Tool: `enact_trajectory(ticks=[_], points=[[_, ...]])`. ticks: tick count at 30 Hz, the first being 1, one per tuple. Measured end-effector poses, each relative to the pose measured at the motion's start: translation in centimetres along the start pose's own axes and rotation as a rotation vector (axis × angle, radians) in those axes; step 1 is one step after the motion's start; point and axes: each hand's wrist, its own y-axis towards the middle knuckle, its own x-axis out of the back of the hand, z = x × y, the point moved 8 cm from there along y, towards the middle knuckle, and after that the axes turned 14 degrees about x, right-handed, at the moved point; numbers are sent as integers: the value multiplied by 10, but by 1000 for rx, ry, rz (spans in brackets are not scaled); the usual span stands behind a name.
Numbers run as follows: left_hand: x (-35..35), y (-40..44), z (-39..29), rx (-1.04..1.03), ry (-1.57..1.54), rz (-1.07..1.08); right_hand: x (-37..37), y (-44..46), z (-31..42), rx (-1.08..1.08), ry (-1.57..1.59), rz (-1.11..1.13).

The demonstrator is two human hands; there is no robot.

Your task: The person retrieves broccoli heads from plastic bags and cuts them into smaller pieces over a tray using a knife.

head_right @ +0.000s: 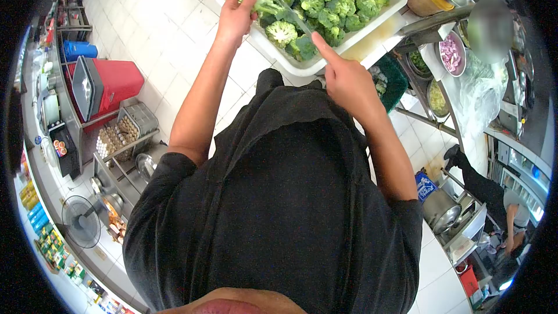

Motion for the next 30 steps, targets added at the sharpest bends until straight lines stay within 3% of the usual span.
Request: enact_trajectory(ticks=[5, 9, 14, 27, 30], points=[[5, -5, -3, -230, 427, -110, 23, -50, -10, -195, 123, -75], [-4, -36, -23, -329, 636, -88, 32, -63, 0, -107, 6, -93], [-10, -45, -21, -479, 712, -83, 21, -48, 11, -85, -215, 85], [-26, -62, -19, -634, 909, -139, 23, -43, 21, -53, -341, 217], [-35, -65, -21, -714, 944, -149, 21, -36, 16, 20, -342, 160]])
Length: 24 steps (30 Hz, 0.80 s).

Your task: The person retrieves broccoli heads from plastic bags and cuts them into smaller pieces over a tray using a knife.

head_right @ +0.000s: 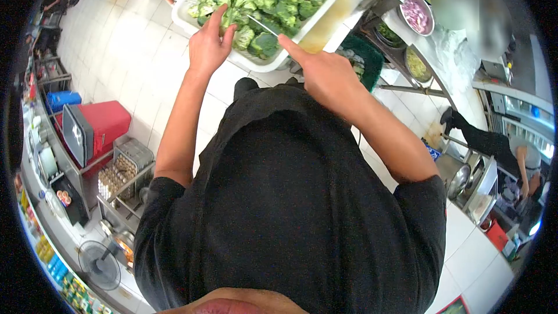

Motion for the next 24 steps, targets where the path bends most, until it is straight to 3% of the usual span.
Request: enact_trajectory(ticks=[4, 7, 10, 20, 24], points=[[1, 1, -4, -55, 23, -46, 3, 1, -11, -59, 216, 8], [3, -2, 1, -12, 14, -16, 9, -23, -15, -72, 431, -137], [2, -7, 3, 22, 23, 44, 18, -40, -16, -167, 349, -153], [3, -10, -3, -164, 62, 36, 28, -21, 0, 15, -152, 68], [1, -11, -3, -183, 87, 41, 31, -14, -2, 45, -183, 83]])
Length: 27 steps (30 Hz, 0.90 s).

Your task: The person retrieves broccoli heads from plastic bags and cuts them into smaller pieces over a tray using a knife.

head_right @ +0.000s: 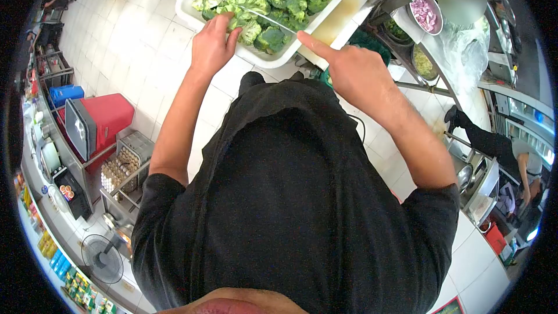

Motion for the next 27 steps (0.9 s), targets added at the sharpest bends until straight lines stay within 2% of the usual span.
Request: enact_trajectory(ticks=[6, 9, 12, 16, 19, 23, 26, 27], points=[[-2, 4, 2, 17, -10, -40, 2, 29, 3, 32, 75, -14], [-2, 2, 1, 30, 5, -44, -8, 45, -6, 88, 86, -173], [-1, 4, 7, 82, -11, -42, -9, 48, -16, -3, 278, -19], [2, 6, 20, 201, -90, -56, -11, 23, -33, -62, 658, -193], [3, 10, 30, 259, -162, -94, -16, 0, -40, -214, 747, -159], [3, 20, 48, 260, -314, -195, -25, -16, -32, -183, 818, -280], [-18, 31, 79, 689, -782, 35, -24, -24, -17, -198, 805, -258], [-17, 35, 80, 742, -939, 15, -21, -26, -12, -193, 816, -263]])
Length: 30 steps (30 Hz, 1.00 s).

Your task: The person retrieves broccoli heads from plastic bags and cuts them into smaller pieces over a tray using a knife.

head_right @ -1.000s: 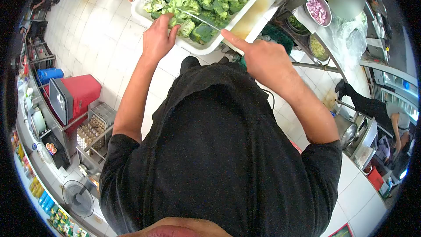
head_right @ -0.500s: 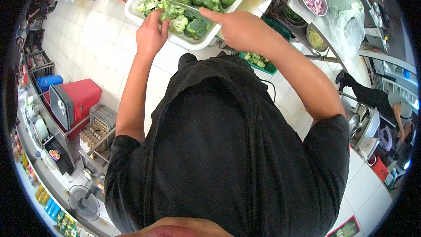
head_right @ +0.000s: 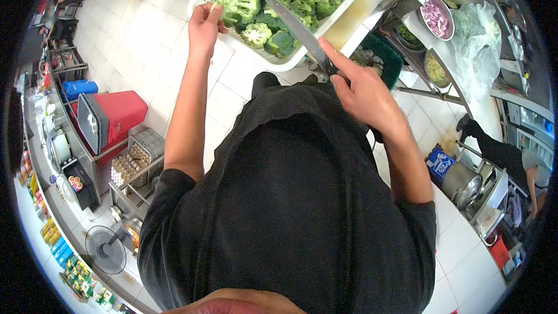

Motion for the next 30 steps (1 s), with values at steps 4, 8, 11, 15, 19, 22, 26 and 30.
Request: enact_trajectory(ticks=[4, 8, 11, 15, 19, 22, 26, 30], points=[[7, 5, 4, 282, -269, 48, -7, -10, 1, -35, -2, 21], [-5, 3, 20, 425, -375, 157, -18, -7, -12, -3, -29, 28], [-13, -3, 27, 503, -412, 223, -27, 7, -24, 56, -95, 28], [-14, 4, 29, 476, -367, 249, -32, 27, -23, 46, -130, 46], [-16, 7, 23, 369, -320, 243, -27, 29, -22, 104, -234, -18], [-18, 7, 21, 352, -330, 281, -26, 17, -18, 87, -333, -2], [-17, -1, 21, 343, -302, 219, -34, 13, -7, 163, -374, -33], [-19, -3, 17, 366, -338, 208, -50, 34, -13, 204, -436, -21]])
